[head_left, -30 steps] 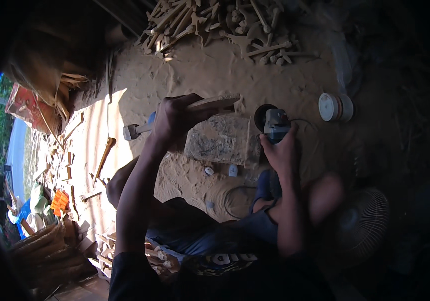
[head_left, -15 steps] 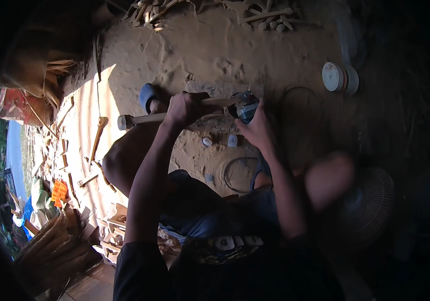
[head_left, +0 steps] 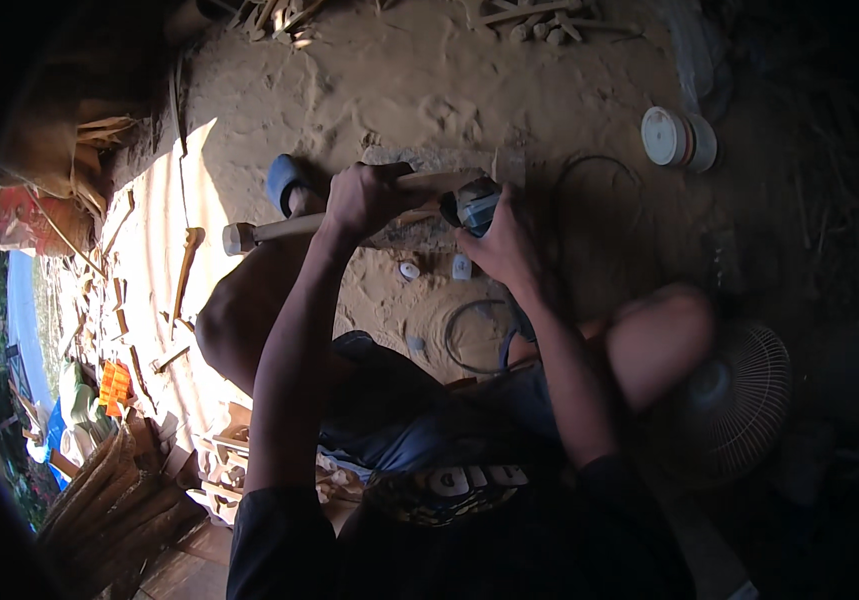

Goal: The person sands the surface of a wooden axe using an angle grinder, turning the axe over and applying a substance from a bottle to the wood.

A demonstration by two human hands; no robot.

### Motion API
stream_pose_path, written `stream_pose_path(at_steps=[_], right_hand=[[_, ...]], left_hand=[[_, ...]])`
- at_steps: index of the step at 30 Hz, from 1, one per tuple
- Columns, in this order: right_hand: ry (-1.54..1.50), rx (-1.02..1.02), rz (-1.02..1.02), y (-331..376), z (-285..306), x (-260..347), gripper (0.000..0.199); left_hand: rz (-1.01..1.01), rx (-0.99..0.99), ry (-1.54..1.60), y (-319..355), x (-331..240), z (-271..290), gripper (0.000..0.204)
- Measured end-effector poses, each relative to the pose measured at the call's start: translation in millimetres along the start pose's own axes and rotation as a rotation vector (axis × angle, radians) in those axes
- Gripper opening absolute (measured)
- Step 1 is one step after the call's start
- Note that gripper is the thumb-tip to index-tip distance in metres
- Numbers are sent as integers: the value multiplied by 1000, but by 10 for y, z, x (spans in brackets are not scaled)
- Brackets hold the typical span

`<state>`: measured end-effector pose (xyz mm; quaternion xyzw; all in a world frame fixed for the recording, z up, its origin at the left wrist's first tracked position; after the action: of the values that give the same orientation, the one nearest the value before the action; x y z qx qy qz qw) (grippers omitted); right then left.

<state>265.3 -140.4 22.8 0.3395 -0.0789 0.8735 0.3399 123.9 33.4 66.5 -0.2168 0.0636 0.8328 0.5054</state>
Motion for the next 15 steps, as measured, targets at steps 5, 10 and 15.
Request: stream_pose_path(at_steps=[5, 10, 15], right_hand=[[39, 111, -143, 12, 27, 22, 89], [69, 77, -131, 36, 54, 22, 90], [65, 67, -92, 56, 53, 17, 88]], left_hand=[[26, -2, -12, -5, 13, 12, 48], [-35, -32, -67, -29, -35, 35, 49], [-47, -54, -54, -38, -50, 22, 49]])
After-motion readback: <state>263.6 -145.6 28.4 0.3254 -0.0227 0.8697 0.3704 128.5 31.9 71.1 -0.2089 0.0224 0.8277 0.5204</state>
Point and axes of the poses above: each hand's wrist, its own y-axis away from the middle knuckle, its own z-axis out of the back of the hand, x = y × z, the point moved 7 cm from there along -y, towards the middle knuckle, and after that the axes turned 9 degrees about -z, right-handed, at the moved point
